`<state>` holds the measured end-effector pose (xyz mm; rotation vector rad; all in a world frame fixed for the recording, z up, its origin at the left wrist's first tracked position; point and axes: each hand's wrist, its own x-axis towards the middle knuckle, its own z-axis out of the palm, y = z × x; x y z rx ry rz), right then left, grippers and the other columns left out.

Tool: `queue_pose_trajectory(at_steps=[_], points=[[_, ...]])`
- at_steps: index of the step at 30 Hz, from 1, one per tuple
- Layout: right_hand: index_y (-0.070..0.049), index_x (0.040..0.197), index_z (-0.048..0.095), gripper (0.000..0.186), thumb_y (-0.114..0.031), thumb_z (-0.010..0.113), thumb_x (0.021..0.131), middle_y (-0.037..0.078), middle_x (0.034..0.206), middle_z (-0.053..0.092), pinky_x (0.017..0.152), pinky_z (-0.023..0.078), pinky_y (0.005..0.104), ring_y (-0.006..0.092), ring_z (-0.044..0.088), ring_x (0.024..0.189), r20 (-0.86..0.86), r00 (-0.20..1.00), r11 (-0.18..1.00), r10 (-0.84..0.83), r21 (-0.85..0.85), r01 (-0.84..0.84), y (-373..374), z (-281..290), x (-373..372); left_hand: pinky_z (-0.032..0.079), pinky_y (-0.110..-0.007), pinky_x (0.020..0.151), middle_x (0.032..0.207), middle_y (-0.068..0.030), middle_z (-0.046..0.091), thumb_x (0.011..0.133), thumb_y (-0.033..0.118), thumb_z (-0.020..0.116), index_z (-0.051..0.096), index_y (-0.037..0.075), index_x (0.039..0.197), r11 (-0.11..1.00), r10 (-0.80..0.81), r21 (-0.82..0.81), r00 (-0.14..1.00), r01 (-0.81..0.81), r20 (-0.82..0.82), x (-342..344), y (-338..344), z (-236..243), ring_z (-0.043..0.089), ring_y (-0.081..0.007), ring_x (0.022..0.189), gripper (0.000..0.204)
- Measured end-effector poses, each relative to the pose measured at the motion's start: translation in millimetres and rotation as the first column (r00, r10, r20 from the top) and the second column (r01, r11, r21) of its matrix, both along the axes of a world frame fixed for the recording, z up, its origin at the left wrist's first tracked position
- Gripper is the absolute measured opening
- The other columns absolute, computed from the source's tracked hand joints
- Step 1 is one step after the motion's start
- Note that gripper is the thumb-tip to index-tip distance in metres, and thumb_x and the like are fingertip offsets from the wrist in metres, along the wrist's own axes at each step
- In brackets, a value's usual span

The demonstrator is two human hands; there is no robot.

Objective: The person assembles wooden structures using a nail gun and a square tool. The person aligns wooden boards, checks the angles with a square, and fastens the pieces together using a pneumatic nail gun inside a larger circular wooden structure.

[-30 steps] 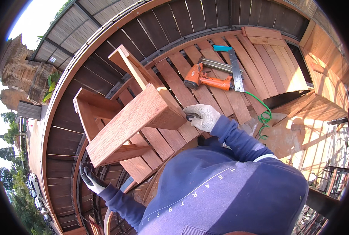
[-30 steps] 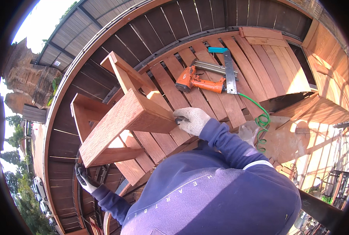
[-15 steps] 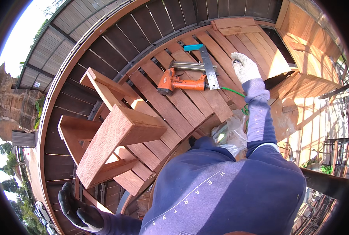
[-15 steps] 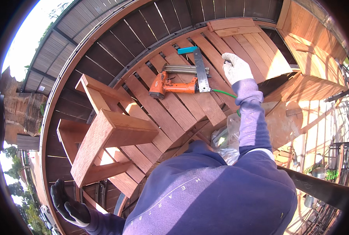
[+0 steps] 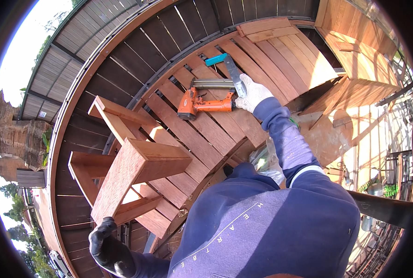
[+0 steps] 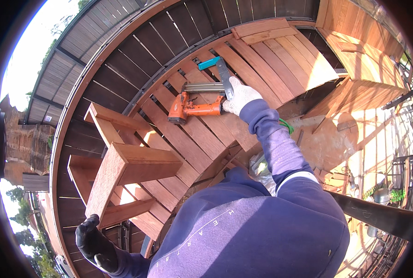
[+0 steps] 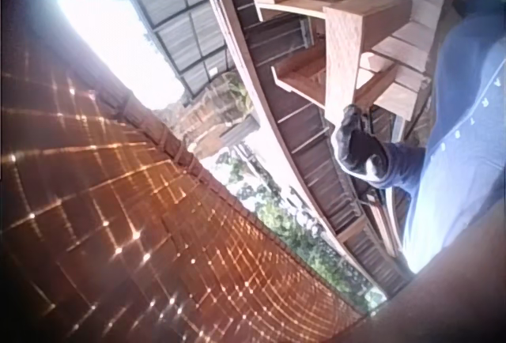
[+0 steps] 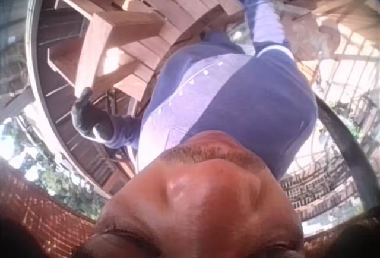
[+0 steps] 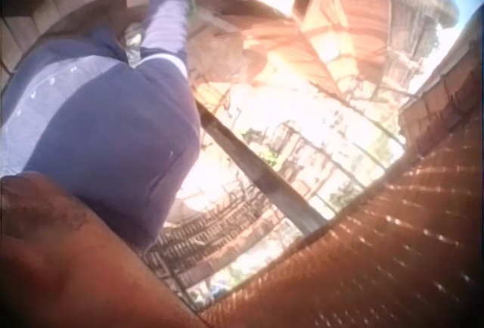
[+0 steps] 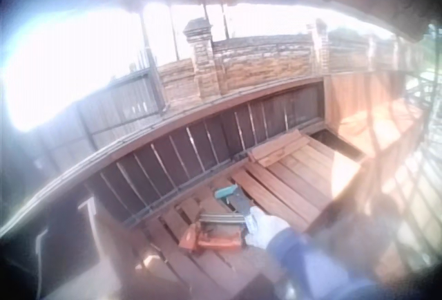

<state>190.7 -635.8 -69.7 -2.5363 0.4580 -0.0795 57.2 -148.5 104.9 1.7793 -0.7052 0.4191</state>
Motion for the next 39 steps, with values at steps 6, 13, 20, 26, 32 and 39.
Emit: queue_pose_trajectory(at_steps=[6, 13, 20, 26, 32, 39], points=[[-0.011, 0.127, 0.059, 0.053, -0.028, 0.07, 0.078, 0.019, 0.112, 0.065, 0.088, 0.051, 0.0497, 0.0381, 0.064, 0.103, 0.179, 0.968, 0.896, -0.177, -0.379, 0.234, -81.8, -10.8, -6.3, 0.033, -0.048, 0.115, 0.147, -0.0235, 0.045, 0.076, 0.009, 0.074, 0.043, -0.003, 0.144, 0.783, 0.316, 0.538, 0.945, -0.313, 0.089, 32.3, -20.3, 21.7, 0.043, -0.0376, 0.138, 0.075], [-0.009, 0.123, 0.06, 0.06, -0.045, 0.075, 0.077, 0.019, 0.111, 0.067, 0.092, 0.052, 0.0436, 0.0356, 0.064, 0.108, 0.013, 1.0, 0.943, -0.006, -0.332, 0.01, -62.6, -27.3, -41.4, 0.036, -0.045, 0.111, 0.143, -0.0165, 0.052, 0.066, 0.006, 0.083, 0.046, 0.003, 0.144, 0.487, 0.309, 0.823, 0.939, -0.293, 0.152, 62.7, -13.6, 16.9, 0.047, -0.0366, 0.131, 0.086], [-0.005, 0.122, 0.057, 0.068, -0.049, 0.078, 0.074, 0.019, 0.115, 0.067, 0.09, 0.054, 0.043, 0.034, 0.066, 0.107, -0.292, 0.956, 0.921, -0.008, -0.375, -0.107, -48.2, 4.6, -25.3, 0.045, -0.042, 0.1, 0.125, -0.0158, 0.059, 0.057, 0.008, 0.084, 0.049, 0.005, 0.142, 0.536, 0.291, 0.815, 0.954, -0.221, 0.067, 78.2, -11.6, 13.1, 0.057, -0.0334, 0.11, 0.092], [-0.001, 0.127, 0.053, 0.066, -0.036, 0.073, 0.075, 0.023, 0.111, 0.065, 0.089, 0.053, 0.0452, 0.0387, 0.065, 0.103, -0.286, 0.957, 0.945, 0.053, -0.297, -0.141, -42.8, -8.0, -11.8, 0.047, -0.042, 0.095, 0.116, -0.0147, 0.06, 0.053, 0.01, 0.085, 0.052, 0.005, 0.14, 0.558, 0.256, 0.768, 0.946, -0.313, 0.199, 80.6, -13.9, 13.1, 0.059, -0.033, 0.104, 0.093], [-0.002, 0.131, 0.049, 0.071, -0.035, 0.074, 0.073, 0.023, 0.108, 0.064, 0.087, 0.053, 0.0467, 0.0385, 0.064, 0.102, -0.187, 0.982, 0.936, 0.007, -0.344, -0.072, -34.8, -13.2, -18.2, 0.046, -0.04, 0.099, 0.123, -0.0159, 0.06, 0.059, 0.008, 0.084, 0.052, 0.003, 0.138, 0.53, 0.322, 0.753, 0.914, -0.389, 0.246, 77.1, -18.1, 11.9, 0.059, -0.0321, 0.109, 0.085], [-0.002, 0.117, 0.053, 0.067, -0.04, 0.078, 0.069, 0.025, 0.105, 0.064, 0.086, 0.054, 0.0457, 0.0392, 0.066, 0.099, -0.159, 0.986, 0.924, -0.047, -0.382, -0.018, -23.6, -12.1, -13.3, 0.048, -0.042, 0.096, 0.124, -0.0152, 0.061, 0.056, 0.009, 0.085, 0.054, 0.004, 0.137, 0.623, 0.314, 0.641, 0.894, -0.448, 0.32, 70.7, -10.7, 8.3, 0.06, -0.0329, 0.105, 0.087]])
